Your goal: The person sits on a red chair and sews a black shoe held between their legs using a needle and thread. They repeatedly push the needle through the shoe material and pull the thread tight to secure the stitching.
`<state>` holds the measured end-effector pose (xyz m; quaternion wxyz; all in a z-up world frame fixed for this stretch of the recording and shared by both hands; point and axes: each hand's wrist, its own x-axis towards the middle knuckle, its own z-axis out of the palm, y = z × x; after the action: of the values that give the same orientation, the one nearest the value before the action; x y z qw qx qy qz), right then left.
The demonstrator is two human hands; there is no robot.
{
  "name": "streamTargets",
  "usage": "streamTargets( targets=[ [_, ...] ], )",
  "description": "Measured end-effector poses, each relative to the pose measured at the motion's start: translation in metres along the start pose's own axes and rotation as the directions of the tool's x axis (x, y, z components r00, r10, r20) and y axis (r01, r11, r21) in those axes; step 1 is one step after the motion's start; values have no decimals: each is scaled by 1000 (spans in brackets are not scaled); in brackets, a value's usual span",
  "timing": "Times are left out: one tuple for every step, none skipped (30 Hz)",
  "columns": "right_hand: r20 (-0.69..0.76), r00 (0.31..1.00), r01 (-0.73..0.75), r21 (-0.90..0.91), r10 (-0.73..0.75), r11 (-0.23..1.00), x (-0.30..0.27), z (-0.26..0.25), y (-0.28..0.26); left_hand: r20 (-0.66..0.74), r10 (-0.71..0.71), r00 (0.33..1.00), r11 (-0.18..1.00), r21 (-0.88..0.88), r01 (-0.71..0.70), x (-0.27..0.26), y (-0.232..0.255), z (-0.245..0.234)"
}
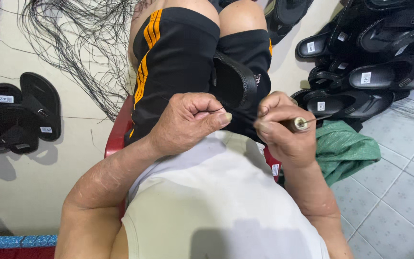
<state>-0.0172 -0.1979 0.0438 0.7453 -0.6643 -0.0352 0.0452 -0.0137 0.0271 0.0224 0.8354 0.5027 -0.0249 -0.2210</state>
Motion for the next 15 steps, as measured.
streamTargets(
  targets=[
    [22, 997, -78, 148, 76, 986, -1, -2, -4, -4, 1, 1000, 1000, 4, -1, 0, -2, -1],
    [53, 987, -158, 291, 149, 944, -3, -5, -7, -7, -2, 1000, 1000, 7, 2, 0, -4, -1],
    [51, 987, -160, 289, 152, 944, -3, -8, -9, -5, -3, 1000, 1000, 3, 3, 1, -4, -1],
    [-1, 998, -66, 124, 66, 990, -2, -11, -11, -3, 2, 1000, 1000, -2, -2, 1, -3, -1],
    [-38, 999, 25, -48, -27, 999, -1, -13, -13, -1, 8, 1000, 1000, -8, -8, 2, -2, -1],
    [-40, 999, 24, -48, -26, 999, -2, -13, -17, 0, 6, 1000, 1000, -9, -6, 1, -2, 0],
    [-16, 978, 190, -367, -210, 911, -3, -13, -22, -1, 0, 1000, 1000, -11, 0, 1, -1, 1],
    [70, 927, 325, -638, -368, 698, -3, -12, -26, -2, -4, 1000, 1000, -12, 4, 1, 0, 2],
    [69, 927, 325, -638, -369, 698, -5, -6, -22, -1, -4, 1000, 1000, -12, 4, 2, -1, 1],
    [91, 913, 343, -699, -398, 627, -8, 1, -19, -4, 7, 1000, 1000, -8, -7, 1, -2, 1],
    [116, 898, 358, -754, -425, 551, -11, 7, -16, -7, 18, 1000, 1000, -4, -18, 1, -2, 1],
    [116, 897, 359, -755, -426, 550, -6, 12, -13, -6, 18, 1000, 1000, -4, -19, 0, -4, 0],
    [142, 873, 401, -753, -466, 522, -1, 17, -10, -5, 27, 1000, 1000, 9, -27, 0, -6, 0],
    [170, 847, 444, -748, -503, 494, 5, 23, -6, -10, 36, 999, 999, 23, -36, -1, -8, 0],
    [173, 846, 447, -745, -504, 495, 6, 19, -5, -13, 38, 999, 999, 24, -37, -2, -6, -1]
  ],
)
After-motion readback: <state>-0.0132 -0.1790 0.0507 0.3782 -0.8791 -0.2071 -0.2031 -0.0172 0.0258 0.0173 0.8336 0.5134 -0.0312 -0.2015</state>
